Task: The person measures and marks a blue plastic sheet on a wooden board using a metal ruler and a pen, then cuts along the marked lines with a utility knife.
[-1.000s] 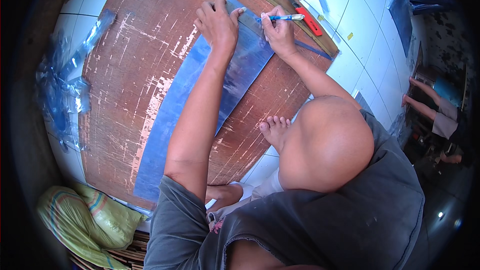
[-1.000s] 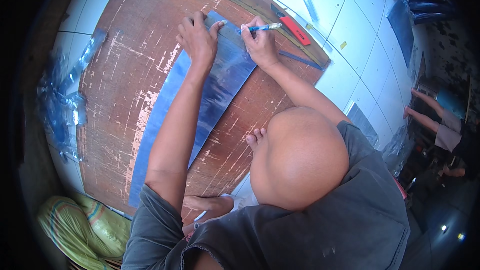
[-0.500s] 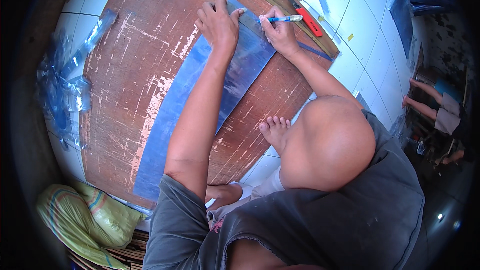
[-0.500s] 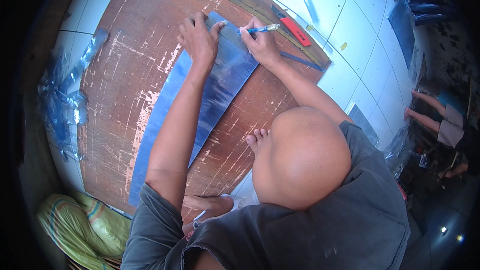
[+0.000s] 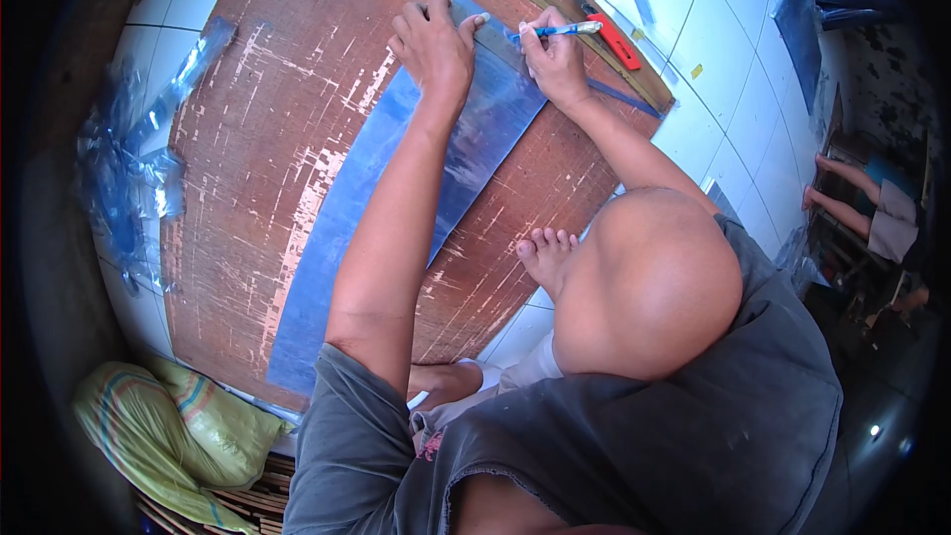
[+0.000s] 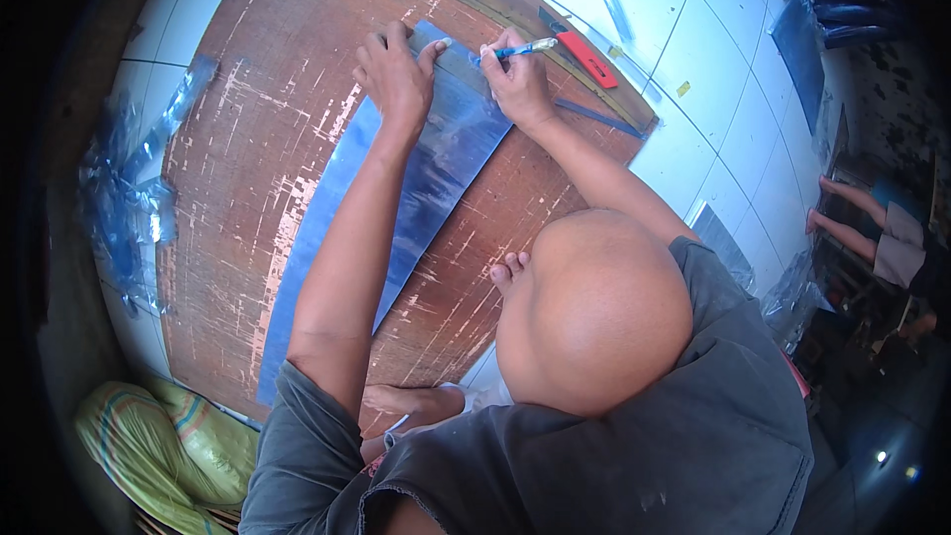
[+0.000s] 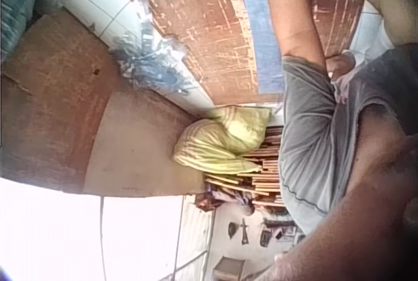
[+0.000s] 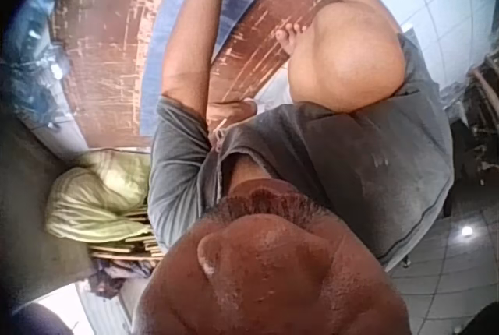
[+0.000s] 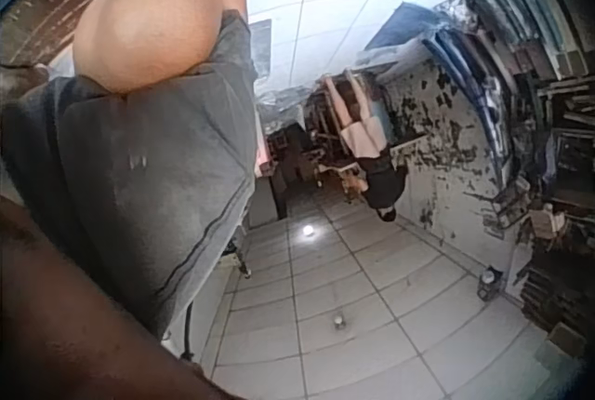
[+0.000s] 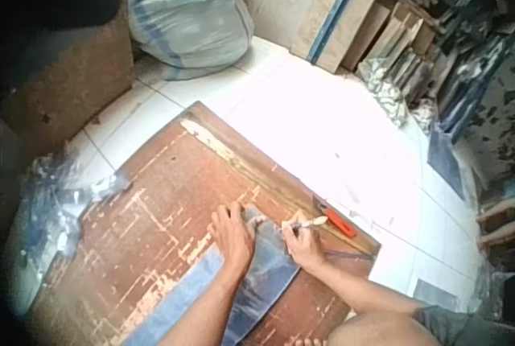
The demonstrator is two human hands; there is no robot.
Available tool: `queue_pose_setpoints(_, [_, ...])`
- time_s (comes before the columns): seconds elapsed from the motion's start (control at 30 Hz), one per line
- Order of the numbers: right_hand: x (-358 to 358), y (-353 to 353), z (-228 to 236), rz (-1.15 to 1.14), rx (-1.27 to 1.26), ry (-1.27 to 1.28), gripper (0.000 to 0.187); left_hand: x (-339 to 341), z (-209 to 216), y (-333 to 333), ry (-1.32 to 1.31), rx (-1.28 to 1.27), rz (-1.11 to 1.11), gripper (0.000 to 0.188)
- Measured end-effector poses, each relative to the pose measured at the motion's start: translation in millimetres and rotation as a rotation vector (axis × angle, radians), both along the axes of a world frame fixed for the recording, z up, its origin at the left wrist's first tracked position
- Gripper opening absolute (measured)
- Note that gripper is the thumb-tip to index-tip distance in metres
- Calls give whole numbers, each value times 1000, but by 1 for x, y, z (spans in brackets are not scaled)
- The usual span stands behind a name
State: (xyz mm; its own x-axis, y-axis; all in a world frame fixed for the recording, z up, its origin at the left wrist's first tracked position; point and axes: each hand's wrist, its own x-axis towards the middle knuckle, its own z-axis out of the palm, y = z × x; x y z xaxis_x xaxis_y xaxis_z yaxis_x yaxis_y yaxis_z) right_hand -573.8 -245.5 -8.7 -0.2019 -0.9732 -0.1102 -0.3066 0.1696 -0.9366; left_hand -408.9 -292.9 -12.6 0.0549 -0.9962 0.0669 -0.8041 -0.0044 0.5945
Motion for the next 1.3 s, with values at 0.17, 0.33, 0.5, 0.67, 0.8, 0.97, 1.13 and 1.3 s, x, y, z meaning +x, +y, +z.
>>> queue_pose_setpoints(0.17, [-8, -1, -6, 123, -60, 81, 23, 1, -2, 0, -6, -13, -2, 44])
queue_pose_setpoints(0.33, [-3, 0, -9, 49, -47, 37, 21, 2, -4, 1, -14, -24, -4, 43])
queue_pose_setpoints(0.5, [-7, 1, -1, 157, -52, 109, 21, 1, -4, 0, -14, -7, -6, 44])
queue_pose_setpoints(0.67, [-5, 9, 10, -36, -8, -157, 24, 1, -3, -1, 10, -6, -6, 45])
queue_pose_setpoints(0.8, [-28, 31, 16, -53, -109, 110, 21, 6, 0, -3, 73, 41, -13, 47])
queue_pose_setpoints(0.97, [-54, 74, 14, 118, -276, 727, 24, 37, 0, -21, 297, 177, -81, 50])
queue_pose_setpoints(1.13, [-57, 110, 18, 238, -125, 735, 41, 134, 26, -38, 508, 379, -432, 40])
queue_pose_setpoints(1.3, [-43, 119, 26, 198, -163, 649, 38, 282, 61, -7, 170, 381, -459, 33])
